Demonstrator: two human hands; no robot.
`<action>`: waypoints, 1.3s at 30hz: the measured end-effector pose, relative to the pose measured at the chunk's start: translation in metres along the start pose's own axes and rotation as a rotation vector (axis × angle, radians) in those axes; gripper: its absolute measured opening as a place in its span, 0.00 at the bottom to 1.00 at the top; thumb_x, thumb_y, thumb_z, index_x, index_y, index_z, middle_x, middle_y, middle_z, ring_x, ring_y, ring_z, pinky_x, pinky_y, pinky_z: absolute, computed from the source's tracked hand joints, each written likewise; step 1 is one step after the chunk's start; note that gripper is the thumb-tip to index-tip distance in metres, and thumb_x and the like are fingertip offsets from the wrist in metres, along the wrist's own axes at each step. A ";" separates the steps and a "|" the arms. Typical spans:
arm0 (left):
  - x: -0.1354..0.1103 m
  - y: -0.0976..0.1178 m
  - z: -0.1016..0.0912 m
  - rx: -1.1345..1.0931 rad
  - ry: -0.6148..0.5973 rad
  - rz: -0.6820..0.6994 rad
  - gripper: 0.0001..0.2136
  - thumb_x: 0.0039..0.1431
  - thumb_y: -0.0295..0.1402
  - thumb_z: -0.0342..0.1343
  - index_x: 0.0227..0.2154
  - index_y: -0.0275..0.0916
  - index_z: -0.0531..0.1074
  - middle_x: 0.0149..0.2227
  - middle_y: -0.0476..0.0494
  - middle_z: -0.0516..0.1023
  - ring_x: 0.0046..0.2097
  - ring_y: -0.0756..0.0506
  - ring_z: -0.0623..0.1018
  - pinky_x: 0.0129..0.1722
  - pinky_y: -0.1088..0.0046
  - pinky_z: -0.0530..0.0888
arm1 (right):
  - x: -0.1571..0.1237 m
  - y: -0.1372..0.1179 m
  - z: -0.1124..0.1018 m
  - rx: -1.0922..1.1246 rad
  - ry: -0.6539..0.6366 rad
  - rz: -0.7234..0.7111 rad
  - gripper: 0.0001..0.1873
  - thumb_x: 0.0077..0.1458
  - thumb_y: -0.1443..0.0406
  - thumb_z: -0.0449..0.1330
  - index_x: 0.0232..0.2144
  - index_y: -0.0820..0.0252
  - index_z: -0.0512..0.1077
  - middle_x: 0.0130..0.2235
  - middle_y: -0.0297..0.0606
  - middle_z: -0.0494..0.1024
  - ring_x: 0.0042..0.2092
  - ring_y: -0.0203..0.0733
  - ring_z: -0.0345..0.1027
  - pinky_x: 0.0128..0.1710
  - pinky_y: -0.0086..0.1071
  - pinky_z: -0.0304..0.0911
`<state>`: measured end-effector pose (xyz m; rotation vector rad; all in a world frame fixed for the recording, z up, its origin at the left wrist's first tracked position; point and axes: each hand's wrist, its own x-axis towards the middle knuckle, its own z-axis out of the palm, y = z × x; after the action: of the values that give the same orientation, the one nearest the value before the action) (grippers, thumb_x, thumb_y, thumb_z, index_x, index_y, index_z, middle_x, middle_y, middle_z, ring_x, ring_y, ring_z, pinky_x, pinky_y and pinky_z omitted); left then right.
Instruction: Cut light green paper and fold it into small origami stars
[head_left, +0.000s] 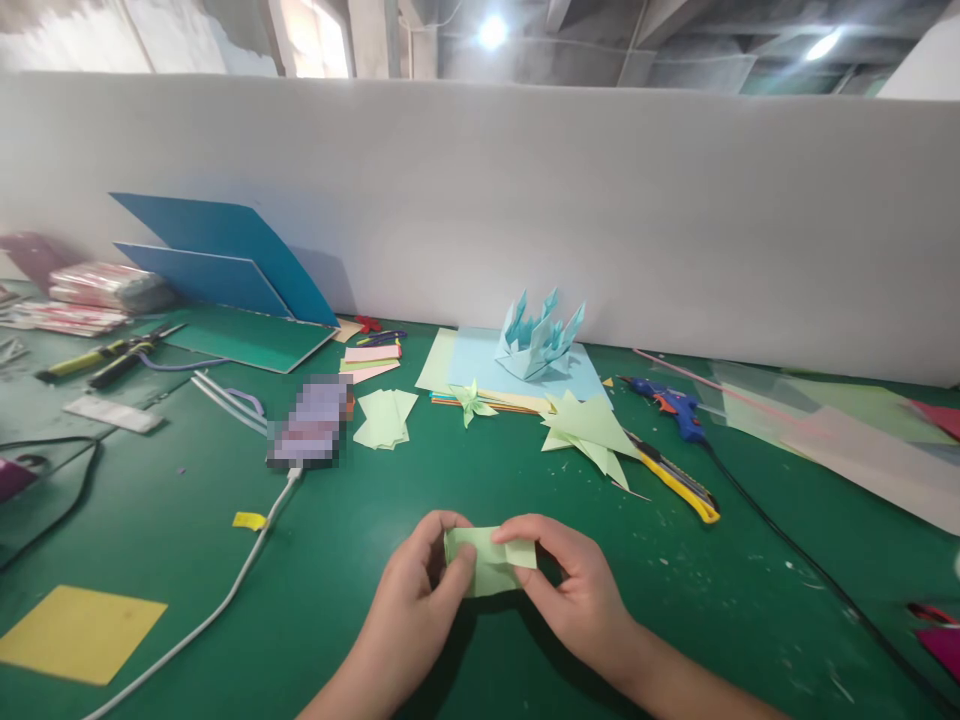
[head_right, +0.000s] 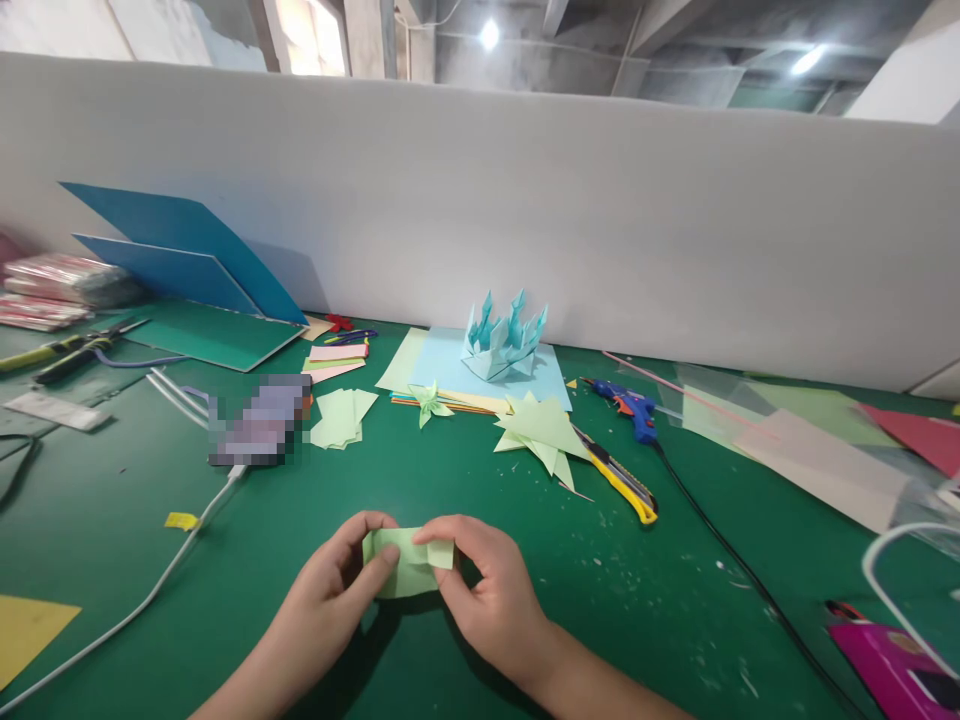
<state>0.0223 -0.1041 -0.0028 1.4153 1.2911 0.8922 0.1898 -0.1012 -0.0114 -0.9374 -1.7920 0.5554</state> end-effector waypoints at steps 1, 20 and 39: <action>0.000 -0.001 0.000 0.020 0.013 0.003 0.11 0.55 0.42 0.47 0.33 0.39 0.65 0.24 0.53 0.61 0.26 0.50 0.62 0.25 0.76 0.61 | 0.000 0.000 0.000 -0.010 -0.002 -0.002 0.16 0.47 0.76 0.52 0.34 0.55 0.73 0.33 0.34 0.79 0.33 0.36 0.74 0.34 0.25 0.69; -0.002 0.006 0.001 0.306 0.215 0.213 0.10 0.53 0.35 0.49 0.36 0.41 0.72 0.17 0.56 0.63 0.19 0.52 0.66 0.19 0.81 0.64 | 0.000 -0.001 0.002 -0.006 -0.004 -0.050 0.13 0.51 0.75 0.55 0.36 0.54 0.72 0.38 0.36 0.79 0.40 0.38 0.74 0.40 0.28 0.69; -0.009 0.012 0.007 0.307 0.163 0.281 0.09 0.53 0.32 0.51 0.36 0.40 0.74 0.23 0.51 0.75 0.22 0.52 0.72 0.24 0.80 0.70 | 0.001 -0.005 0.002 0.138 0.022 0.168 0.05 0.55 0.69 0.56 0.33 0.57 0.71 0.35 0.38 0.79 0.38 0.39 0.74 0.36 0.29 0.71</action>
<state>0.0303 -0.1139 0.0078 1.8290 1.4173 1.0459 0.1859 -0.1035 -0.0077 -0.9996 -1.6426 0.7622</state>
